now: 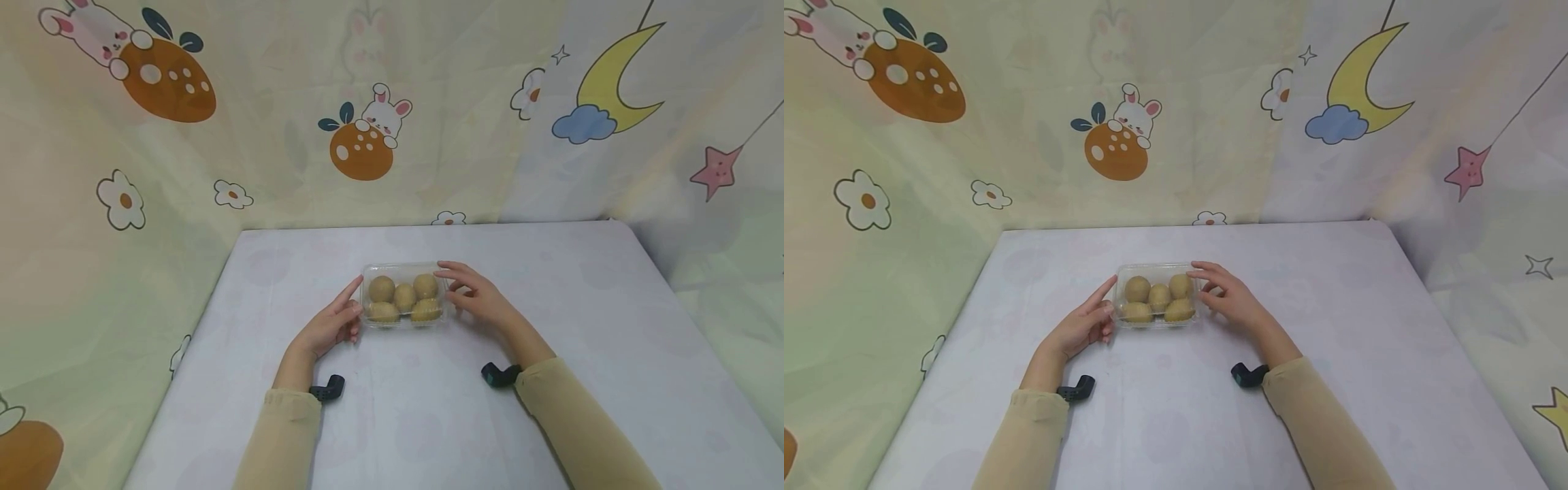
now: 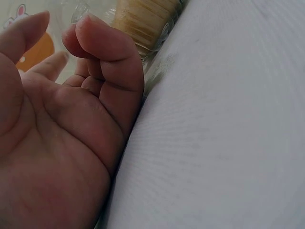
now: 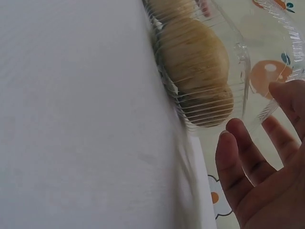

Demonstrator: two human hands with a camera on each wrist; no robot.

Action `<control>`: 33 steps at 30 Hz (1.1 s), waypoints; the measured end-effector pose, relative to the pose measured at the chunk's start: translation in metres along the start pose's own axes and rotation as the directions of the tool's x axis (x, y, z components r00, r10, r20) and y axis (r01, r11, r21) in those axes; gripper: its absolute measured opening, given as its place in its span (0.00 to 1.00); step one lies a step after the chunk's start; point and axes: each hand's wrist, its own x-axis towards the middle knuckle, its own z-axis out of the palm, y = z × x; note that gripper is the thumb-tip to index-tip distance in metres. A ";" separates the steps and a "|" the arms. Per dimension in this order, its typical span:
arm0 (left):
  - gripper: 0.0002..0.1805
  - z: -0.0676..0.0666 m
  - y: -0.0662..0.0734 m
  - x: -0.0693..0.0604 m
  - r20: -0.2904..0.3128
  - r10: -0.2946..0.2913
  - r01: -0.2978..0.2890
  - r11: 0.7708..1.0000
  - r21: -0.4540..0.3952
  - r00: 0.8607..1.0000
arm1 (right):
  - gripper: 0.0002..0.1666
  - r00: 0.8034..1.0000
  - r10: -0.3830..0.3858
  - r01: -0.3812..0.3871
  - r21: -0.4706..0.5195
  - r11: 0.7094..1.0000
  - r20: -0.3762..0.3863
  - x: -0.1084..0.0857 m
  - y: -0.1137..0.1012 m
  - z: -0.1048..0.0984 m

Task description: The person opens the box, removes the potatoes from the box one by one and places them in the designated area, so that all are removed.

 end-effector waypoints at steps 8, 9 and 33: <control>0.31 0.003 0.012 -0.006 0.068 0.012 -0.008 0.999 -0.053 0.998 | 0.28 1.000 0.020 -0.020 0.043 0.999 -0.003 0.006 -0.004 -0.007; 0.30 0.003 0.013 -0.007 0.069 0.013 -0.009 0.998 -0.054 0.997 | 0.28 1.000 0.029 -0.029 0.059 0.998 -0.004 0.007 -0.005 -0.007; 0.32 0.005 0.016 -0.010 0.051 -0.015 0.017 0.999 -0.034 0.999 | 0.24 0.967 0.250 -0.240 0.166 0.956 -0.042 0.053 -0.021 -0.024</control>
